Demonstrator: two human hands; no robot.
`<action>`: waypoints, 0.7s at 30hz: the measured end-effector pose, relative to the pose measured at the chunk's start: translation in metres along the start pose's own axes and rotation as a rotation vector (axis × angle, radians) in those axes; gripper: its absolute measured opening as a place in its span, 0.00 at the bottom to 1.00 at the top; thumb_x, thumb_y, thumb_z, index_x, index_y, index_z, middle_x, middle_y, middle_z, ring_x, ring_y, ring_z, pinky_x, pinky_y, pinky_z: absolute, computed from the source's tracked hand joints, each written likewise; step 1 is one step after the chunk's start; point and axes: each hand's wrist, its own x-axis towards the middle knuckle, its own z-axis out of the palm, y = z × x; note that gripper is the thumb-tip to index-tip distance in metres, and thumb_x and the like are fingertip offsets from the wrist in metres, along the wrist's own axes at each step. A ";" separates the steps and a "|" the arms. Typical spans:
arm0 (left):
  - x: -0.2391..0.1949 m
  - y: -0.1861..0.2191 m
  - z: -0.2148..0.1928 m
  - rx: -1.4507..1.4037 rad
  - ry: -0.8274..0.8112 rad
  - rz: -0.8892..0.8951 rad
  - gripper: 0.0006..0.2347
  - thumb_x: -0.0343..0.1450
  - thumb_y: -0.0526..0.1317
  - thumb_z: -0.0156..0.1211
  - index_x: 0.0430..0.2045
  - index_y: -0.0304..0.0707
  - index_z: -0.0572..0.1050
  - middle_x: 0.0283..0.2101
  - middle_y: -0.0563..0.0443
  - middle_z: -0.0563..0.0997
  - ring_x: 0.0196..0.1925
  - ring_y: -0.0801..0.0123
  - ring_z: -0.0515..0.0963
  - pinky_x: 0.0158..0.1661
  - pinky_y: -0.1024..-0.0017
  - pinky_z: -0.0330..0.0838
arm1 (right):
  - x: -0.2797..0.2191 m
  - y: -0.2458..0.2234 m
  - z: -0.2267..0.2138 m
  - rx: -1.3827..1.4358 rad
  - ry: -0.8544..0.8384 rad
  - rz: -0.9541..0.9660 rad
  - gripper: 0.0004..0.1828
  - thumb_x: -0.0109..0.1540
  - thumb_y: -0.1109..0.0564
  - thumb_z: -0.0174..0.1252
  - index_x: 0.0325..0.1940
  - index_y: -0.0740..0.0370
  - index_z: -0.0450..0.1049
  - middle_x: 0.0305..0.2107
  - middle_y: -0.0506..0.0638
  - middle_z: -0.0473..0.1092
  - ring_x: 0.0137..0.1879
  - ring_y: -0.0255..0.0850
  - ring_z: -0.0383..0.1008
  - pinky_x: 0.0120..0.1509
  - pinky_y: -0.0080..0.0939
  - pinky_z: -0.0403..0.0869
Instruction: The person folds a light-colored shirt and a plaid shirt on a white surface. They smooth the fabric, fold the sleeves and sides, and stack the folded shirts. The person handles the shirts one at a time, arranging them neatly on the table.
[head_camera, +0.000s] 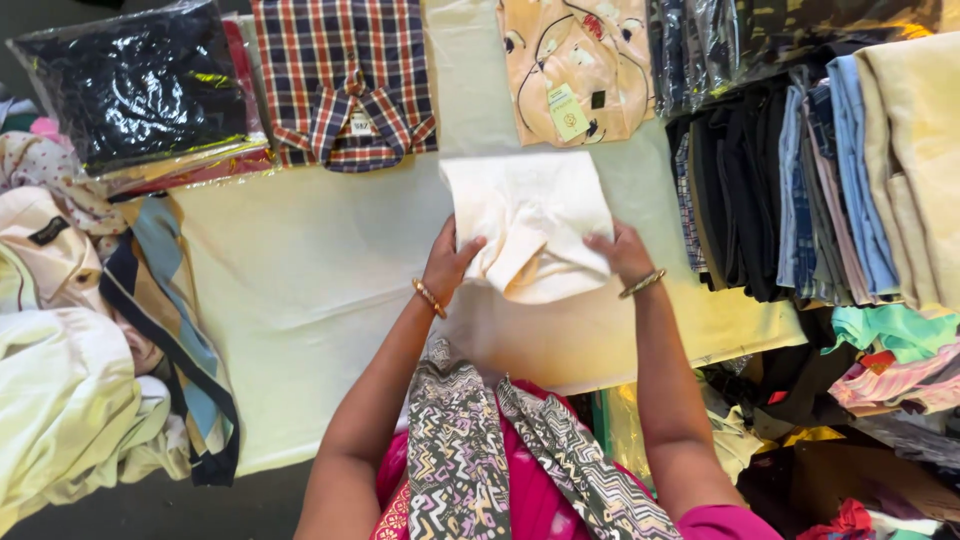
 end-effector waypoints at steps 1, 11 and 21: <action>0.011 0.014 0.009 0.056 -0.024 0.048 0.26 0.71 0.32 0.62 0.66 0.31 0.62 0.61 0.46 0.76 0.61 0.68 0.75 0.61 0.69 0.69 | 0.006 -0.024 -0.003 -0.079 -0.015 -0.048 0.21 0.63 0.62 0.61 0.60 0.69 0.73 0.47 0.51 0.77 0.49 0.37 0.77 0.56 0.39 0.76; 0.182 0.079 0.095 0.209 -0.158 0.596 0.28 0.75 0.34 0.62 0.71 0.32 0.56 0.65 0.45 0.72 0.66 0.66 0.72 0.66 0.68 0.66 | 0.118 -0.169 -0.053 -0.344 0.261 -0.527 0.19 0.65 0.66 0.62 0.61 0.67 0.74 0.49 0.53 0.79 0.52 0.38 0.79 0.58 0.39 0.77; 0.280 -0.057 0.046 0.711 0.160 0.172 0.37 0.68 0.38 0.67 0.71 0.47 0.49 0.53 0.37 0.82 0.49 0.51 0.85 0.49 0.60 0.77 | 0.214 -0.051 -0.060 -0.982 0.684 -0.442 0.43 0.56 0.61 0.68 0.74 0.61 0.59 0.55 0.66 0.68 0.60 0.63 0.69 0.63 0.56 0.68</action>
